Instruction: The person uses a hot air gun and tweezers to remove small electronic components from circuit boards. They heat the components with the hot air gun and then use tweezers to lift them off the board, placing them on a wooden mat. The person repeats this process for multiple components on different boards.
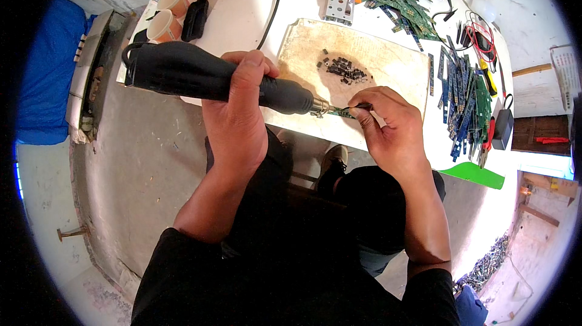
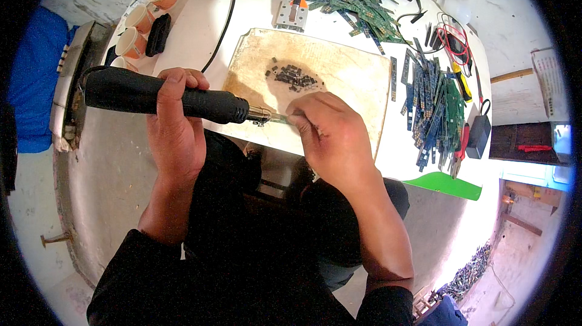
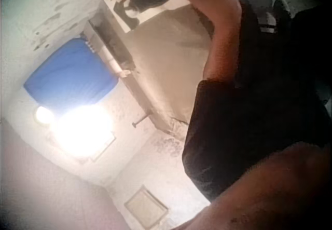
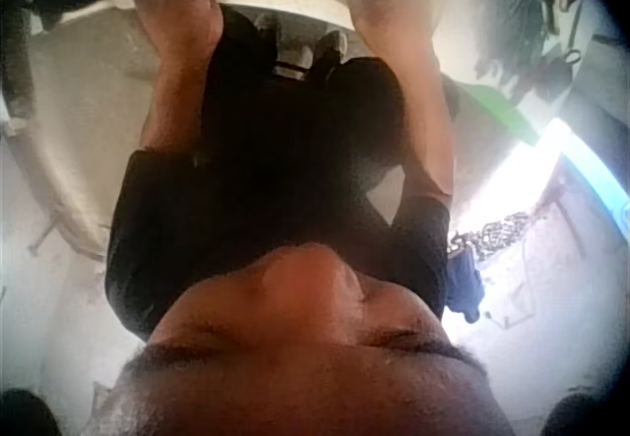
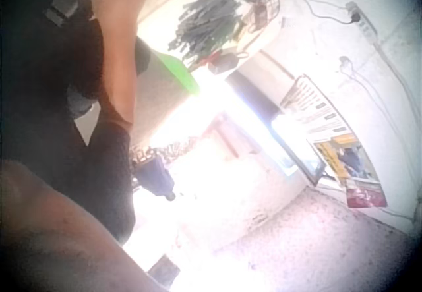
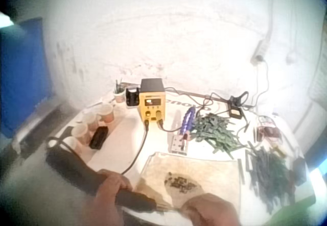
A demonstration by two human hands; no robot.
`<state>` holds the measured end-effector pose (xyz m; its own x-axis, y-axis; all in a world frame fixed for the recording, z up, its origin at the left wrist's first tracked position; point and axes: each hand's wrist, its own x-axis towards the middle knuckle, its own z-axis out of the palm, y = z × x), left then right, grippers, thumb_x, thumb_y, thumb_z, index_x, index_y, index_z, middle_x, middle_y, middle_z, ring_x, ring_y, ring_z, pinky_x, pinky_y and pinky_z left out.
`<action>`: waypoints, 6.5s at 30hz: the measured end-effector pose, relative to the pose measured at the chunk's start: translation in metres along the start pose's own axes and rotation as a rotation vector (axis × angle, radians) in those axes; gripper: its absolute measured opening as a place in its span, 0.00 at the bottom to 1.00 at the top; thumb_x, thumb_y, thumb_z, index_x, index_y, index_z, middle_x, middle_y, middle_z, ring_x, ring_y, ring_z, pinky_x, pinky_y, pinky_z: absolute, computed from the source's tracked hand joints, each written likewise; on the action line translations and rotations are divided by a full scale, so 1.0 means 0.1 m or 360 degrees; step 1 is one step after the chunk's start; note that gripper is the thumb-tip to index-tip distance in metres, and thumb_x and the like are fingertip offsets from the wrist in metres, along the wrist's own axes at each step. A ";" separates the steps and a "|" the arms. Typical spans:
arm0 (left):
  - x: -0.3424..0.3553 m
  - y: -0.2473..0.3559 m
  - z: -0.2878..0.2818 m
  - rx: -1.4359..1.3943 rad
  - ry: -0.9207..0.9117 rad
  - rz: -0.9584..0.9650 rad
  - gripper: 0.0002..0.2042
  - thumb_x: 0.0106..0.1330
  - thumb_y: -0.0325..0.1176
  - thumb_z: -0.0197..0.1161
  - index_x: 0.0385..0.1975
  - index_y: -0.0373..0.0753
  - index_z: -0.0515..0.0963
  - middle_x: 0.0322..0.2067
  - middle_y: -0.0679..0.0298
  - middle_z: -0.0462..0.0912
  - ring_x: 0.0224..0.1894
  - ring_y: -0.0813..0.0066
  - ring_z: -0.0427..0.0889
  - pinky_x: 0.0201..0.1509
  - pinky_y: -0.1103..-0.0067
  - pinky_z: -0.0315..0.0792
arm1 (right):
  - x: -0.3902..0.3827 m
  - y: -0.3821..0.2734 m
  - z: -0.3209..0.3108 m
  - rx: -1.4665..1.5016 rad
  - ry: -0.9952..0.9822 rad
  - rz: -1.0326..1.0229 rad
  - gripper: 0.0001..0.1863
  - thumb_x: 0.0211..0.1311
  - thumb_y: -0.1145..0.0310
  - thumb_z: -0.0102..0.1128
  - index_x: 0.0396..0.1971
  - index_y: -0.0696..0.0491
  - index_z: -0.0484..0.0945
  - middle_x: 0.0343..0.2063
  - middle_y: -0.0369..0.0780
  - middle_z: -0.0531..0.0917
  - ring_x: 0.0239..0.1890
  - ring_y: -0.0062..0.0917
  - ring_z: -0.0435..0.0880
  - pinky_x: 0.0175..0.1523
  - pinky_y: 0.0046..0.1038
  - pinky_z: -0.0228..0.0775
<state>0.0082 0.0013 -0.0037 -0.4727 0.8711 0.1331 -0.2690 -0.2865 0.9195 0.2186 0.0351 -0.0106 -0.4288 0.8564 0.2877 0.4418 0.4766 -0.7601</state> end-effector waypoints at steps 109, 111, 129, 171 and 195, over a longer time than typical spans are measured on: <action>-0.02 -0.09 0.03 0.0142 0.0083 -0.0021 0.12 0.73 0.41 0.56 0.34 0.39 0.73 0.34 0.64 0.73 0.41 0.74 0.71 0.55 0.75 0.66 | -0.22 0.16 0.00 0.0180 0.0209 0.0182 0.06 0.60 0.83 0.65 0.36 0.60 0.83 0.32 0.40 0.85 0.30 0.19 0.78 0.38 0.20 0.70; -0.02 -0.08 0.02 0.0133 0.0070 -0.0021 0.12 0.73 0.41 0.56 0.34 0.39 0.74 0.34 0.64 0.74 0.41 0.74 0.71 0.55 0.74 0.66 | -0.22 0.15 0.00 0.0187 0.0206 0.0168 0.06 0.60 0.84 0.64 0.36 0.60 0.83 0.32 0.40 0.85 0.30 0.19 0.78 0.38 0.20 0.70; -0.02 -0.09 0.01 0.0133 0.0078 -0.0033 0.12 0.72 0.42 0.58 0.36 0.39 0.75 0.34 0.64 0.75 0.42 0.74 0.72 0.57 0.73 0.66 | -0.22 0.14 0.00 0.0170 0.0189 0.0199 0.07 0.58 0.83 0.63 0.36 0.59 0.81 0.32 0.45 0.84 0.34 0.37 0.85 0.41 0.29 0.76; -0.02 -0.08 0.05 0.0127 0.0128 -0.0113 0.12 0.74 0.41 0.54 0.34 0.38 0.73 0.33 0.64 0.73 0.40 0.74 0.70 0.54 0.76 0.65 | -0.22 0.17 -0.11 0.0338 0.0350 0.0518 0.06 0.62 0.80 0.64 0.38 0.59 0.82 0.29 0.39 0.84 0.28 0.18 0.78 0.36 0.22 0.71; -0.05 -0.11 0.07 0.0202 -0.0022 -0.0069 0.13 0.73 0.43 0.57 0.35 0.37 0.74 0.34 0.64 0.75 0.41 0.74 0.72 0.56 0.75 0.65 | -0.26 0.13 -0.16 0.0186 0.0183 0.0284 0.06 0.57 0.82 0.65 0.35 0.61 0.81 0.32 0.44 0.84 0.34 0.30 0.85 0.41 0.26 0.75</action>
<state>0.0194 0.0024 -0.0117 -0.4513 0.8872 0.0965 -0.1803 -0.1965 0.9638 0.2479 0.0220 -0.0184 -0.2566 0.9451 0.2025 0.4053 0.2954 -0.8651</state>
